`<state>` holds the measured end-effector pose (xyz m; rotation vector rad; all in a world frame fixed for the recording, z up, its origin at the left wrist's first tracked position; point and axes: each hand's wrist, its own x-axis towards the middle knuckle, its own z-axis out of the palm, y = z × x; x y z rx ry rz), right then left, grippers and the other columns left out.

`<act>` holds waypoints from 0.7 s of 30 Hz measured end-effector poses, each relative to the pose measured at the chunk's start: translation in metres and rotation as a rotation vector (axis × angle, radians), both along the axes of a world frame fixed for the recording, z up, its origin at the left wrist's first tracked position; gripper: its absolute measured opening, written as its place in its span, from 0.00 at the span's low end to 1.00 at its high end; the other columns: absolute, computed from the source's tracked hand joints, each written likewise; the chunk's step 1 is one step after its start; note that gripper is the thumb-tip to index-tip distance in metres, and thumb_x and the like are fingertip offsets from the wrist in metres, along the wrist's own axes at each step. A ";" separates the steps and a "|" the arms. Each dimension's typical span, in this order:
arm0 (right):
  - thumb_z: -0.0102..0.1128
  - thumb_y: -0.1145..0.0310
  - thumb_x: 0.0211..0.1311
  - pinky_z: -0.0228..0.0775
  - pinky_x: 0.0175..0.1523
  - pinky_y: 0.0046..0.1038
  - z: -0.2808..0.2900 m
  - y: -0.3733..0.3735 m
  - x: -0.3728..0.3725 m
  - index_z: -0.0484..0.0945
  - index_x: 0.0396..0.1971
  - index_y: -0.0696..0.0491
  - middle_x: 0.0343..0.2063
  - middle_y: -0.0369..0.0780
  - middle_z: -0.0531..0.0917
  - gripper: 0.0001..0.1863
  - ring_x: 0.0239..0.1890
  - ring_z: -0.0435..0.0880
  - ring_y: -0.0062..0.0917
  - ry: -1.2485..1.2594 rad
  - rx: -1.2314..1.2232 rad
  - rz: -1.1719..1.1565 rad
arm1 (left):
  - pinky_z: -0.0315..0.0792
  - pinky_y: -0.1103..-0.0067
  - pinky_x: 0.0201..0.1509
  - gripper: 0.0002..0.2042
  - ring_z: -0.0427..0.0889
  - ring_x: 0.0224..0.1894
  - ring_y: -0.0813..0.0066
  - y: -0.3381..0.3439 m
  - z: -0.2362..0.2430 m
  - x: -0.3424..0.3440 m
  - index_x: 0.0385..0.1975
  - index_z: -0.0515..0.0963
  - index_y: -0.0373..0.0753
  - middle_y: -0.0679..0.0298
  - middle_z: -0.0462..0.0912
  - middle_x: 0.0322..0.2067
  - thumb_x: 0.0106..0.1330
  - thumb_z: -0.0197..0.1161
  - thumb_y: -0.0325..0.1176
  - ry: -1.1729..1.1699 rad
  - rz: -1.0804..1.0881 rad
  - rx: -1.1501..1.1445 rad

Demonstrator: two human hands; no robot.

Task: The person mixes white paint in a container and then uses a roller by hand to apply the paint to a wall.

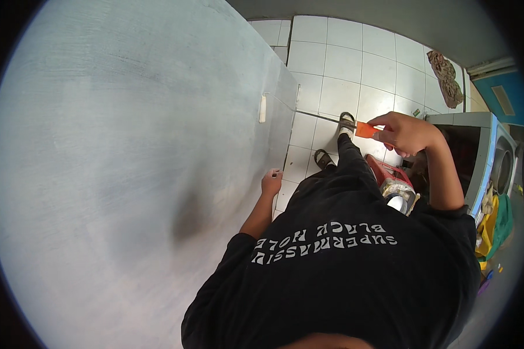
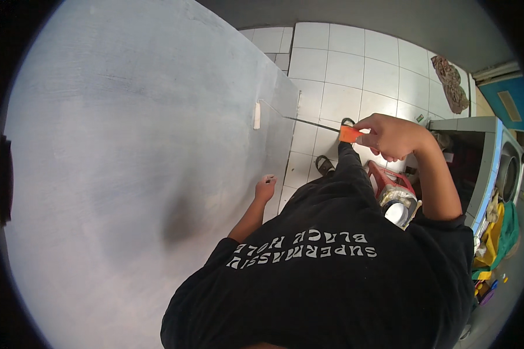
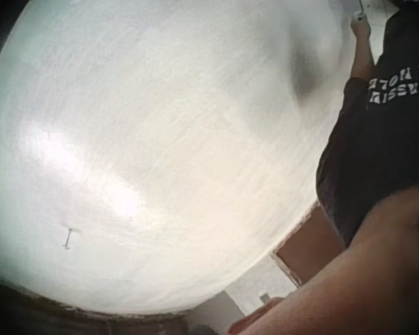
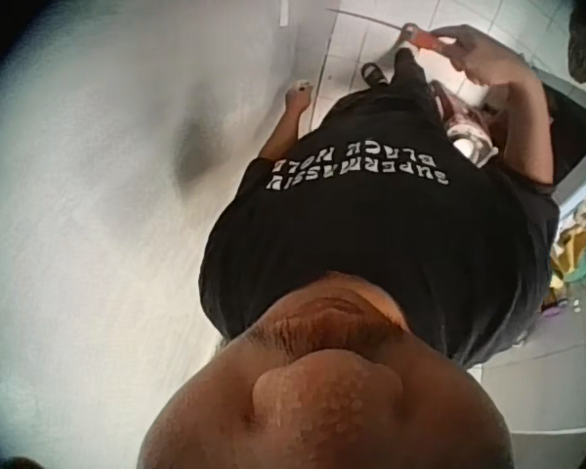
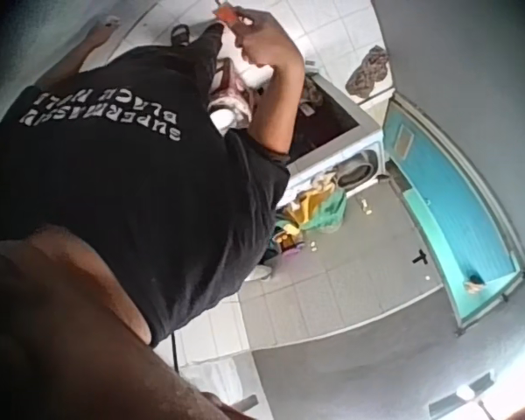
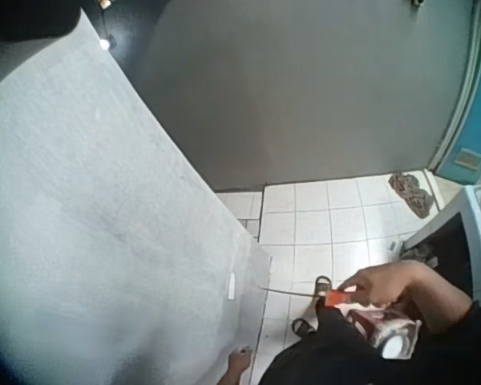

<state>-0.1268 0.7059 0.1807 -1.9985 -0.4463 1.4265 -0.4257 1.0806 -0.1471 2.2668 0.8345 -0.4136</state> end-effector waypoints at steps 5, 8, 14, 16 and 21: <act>0.54 0.61 0.65 0.67 0.17 0.26 -0.101 0.043 0.015 0.72 0.57 0.61 0.20 0.39 0.78 0.25 0.14 0.76 0.22 0.046 -0.021 0.003 | 0.74 0.67 0.52 0.19 0.83 0.46 0.56 0.004 0.003 -0.008 0.45 0.81 0.39 0.53 0.85 0.42 0.62 0.61 0.47 0.097 0.006 0.033; 0.56 0.63 0.60 0.66 0.16 0.32 -0.233 0.081 0.022 0.77 0.36 0.68 0.18 0.44 0.78 0.18 0.13 0.76 0.28 -0.062 0.048 0.087 | 0.74 0.66 0.52 0.19 0.83 0.46 0.56 -0.006 0.004 -0.001 0.44 0.81 0.39 0.53 0.85 0.41 0.63 0.61 0.47 0.107 0.002 -0.019; 0.56 0.72 0.47 0.69 0.18 0.37 -0.269 0.134 0.030 0.76 0.20 0.70 0.17 0.53 0.79 0.12 0.17 0.82 0.37 0.047 -0.118 -0.119 | 0.76 0.67 0.48 0.17 0.84 0.42 0.58 -0.013 0.002 -0.008 0.44 0.81 0.39 0.54 0.85 0.41 0.64 0.62 0.46 0.104 0.025 -0.048; 0.56 0.69 0.52 0.71 0.21 0.36 -0.276 0.104 0.028 0.77 0.26 0.69 0.18 0.51 0.80 0.15 0.18 0.82 0.36 -0.100 -0.082 -0.074 | 0.76 0.69 0.47 0.17 0.84 0.41 0.60 -0.015 0.005 -0.002 0.45 0.80 0.39 0.55 0.85 0.41 0.64 0.62 0.45 0.132 0.041 -0.080; 0.54 0.61 0.63 0.73 0.30 0.35 -0.136 0.034 0.036 0.79 0.45 0.60 0.20 0.47 0.81 0.18 0.20 0.82 0.35 0.032 0.010 -0.086 | 0.75 0.71 0.51 0.17 0.83 0.45 0.62 -0.010 0.019 -0.001 0.46 0.80 0.37 0.53 0.84 0.42 0.66 0.61 0.44 0.208 0.108 -0.087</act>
